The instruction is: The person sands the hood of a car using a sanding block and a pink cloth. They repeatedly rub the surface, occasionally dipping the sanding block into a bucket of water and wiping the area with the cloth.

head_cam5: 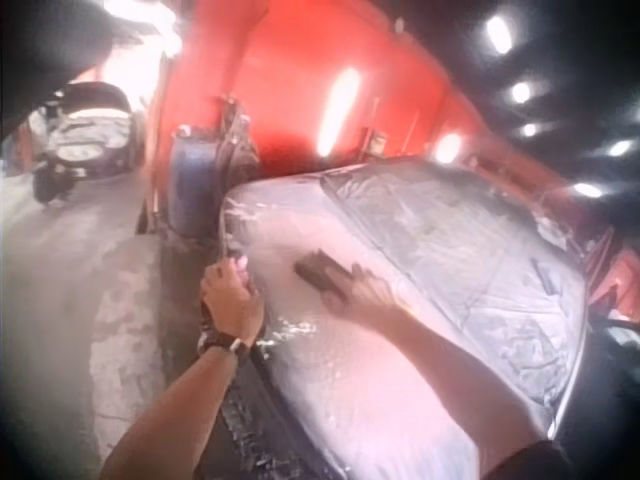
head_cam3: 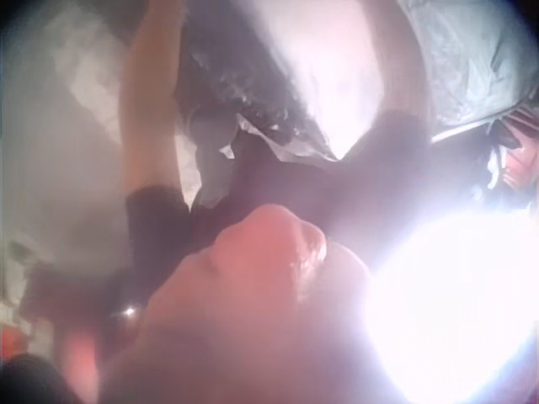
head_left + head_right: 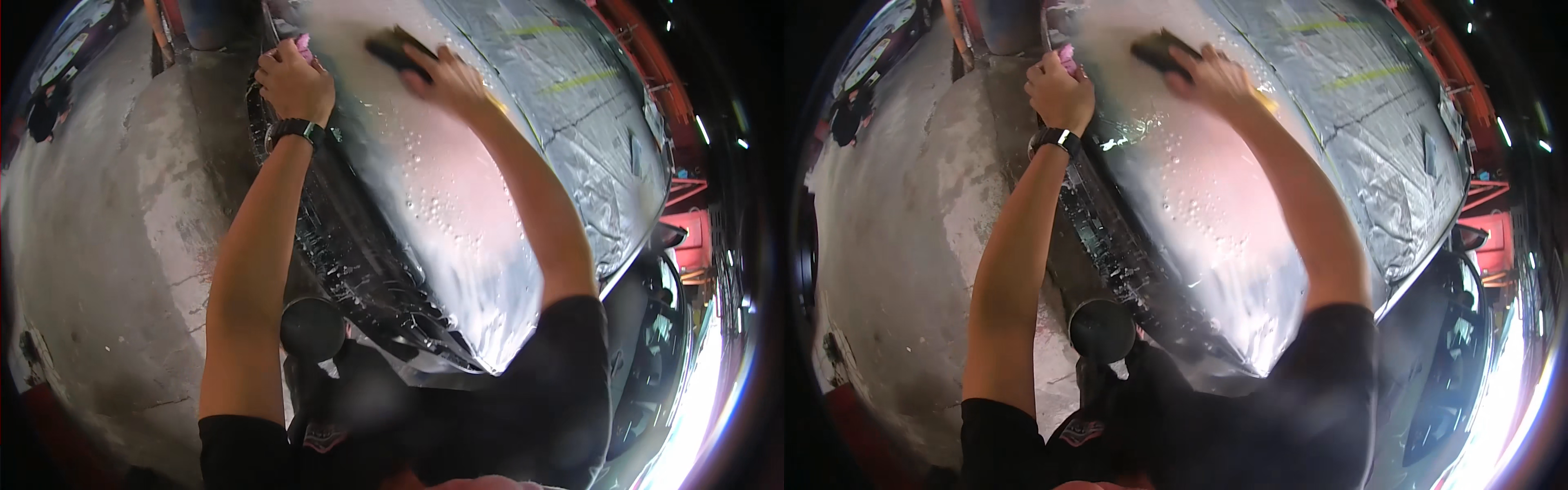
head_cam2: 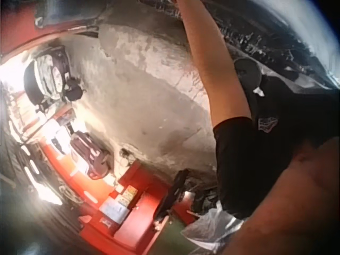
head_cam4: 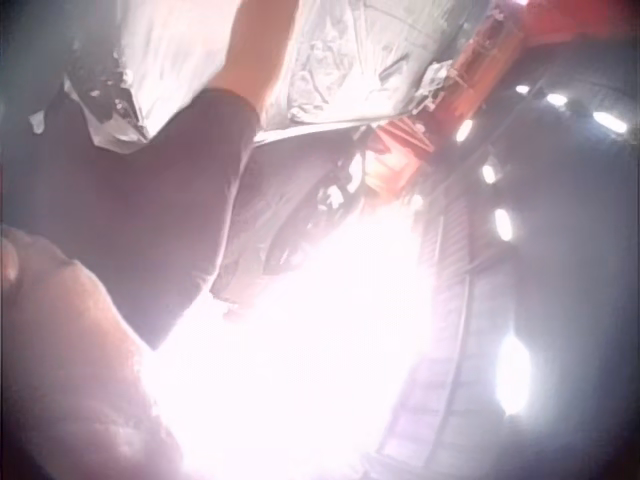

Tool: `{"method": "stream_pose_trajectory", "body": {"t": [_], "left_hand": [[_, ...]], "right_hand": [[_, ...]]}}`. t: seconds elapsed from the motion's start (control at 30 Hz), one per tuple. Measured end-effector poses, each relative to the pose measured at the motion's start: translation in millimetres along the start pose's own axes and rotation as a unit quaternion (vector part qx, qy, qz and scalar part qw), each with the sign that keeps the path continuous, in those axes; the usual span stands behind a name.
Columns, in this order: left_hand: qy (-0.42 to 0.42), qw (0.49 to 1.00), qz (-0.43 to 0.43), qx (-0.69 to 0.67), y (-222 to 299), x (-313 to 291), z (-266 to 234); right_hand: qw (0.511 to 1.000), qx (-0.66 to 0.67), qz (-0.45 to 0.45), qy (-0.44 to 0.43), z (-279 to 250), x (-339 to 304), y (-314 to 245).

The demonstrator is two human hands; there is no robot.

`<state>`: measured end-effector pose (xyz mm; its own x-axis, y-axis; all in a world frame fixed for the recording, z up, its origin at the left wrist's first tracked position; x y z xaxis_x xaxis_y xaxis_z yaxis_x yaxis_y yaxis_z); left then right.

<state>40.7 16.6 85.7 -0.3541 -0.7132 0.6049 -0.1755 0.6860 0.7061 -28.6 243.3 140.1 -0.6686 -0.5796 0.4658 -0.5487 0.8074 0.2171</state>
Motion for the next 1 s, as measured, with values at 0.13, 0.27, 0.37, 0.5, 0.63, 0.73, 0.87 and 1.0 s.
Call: {"method": "stream_pose_trajectory", "body": {"t": [0.13,0.27,0.37,0.5,0.63,0.73,0.87,1.0], "left_hand": [[-0.013,1.000,-0.008,-0.004,-4,1,7],[-0.001,0.999,-0.030,0.011,-26,12,2],[0.004,0.999,-0.038,0.002,-22,7,-3],[0.001,0.999,-0.039,-0.003,-17,1,-5],[-0.012,0.999,-0.035,-0.035,-9,-1,-5],[-0.010,0.999,-0.025,-0.039,4,-6,2],[-0.001,0.999,-0.050,-0.003,-24,6,-3],[-0.010,0.998,-0.055,-0.004,-22,3,-5]], "right_hand": [[0.997,0.002,0.083,0.005,27,60,-3],[0.996,0.079,-0.038,-0.033,-31,-53,-53],[0.992,0.089,-0.084,-0.002,-100,-172,-51],[0.993,0.072,-0.095,-0.021,-82,-151,-42],[0.999,0.044,-0.018,-0.027,0,14,-38],[1.000,0.001,0.016,0.011,24,55,-27],[0.998,0.056,-0.028,-0.029,-15,-16,-65],[0.992,0.082,-0.091,0.002,-88,-142,-77]]}}
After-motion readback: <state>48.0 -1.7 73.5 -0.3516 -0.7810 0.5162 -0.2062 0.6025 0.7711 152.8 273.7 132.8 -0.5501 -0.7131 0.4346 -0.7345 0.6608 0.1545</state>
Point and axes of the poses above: each hand's wrist, its own x-axis towards the middle knuckle, its own z-axis out of the palm, y = z × x, the point moved 10 cm from there along x, towards the middle knuckle, and after that the axes turned 13 degrees about y, right-handed, at the moved point
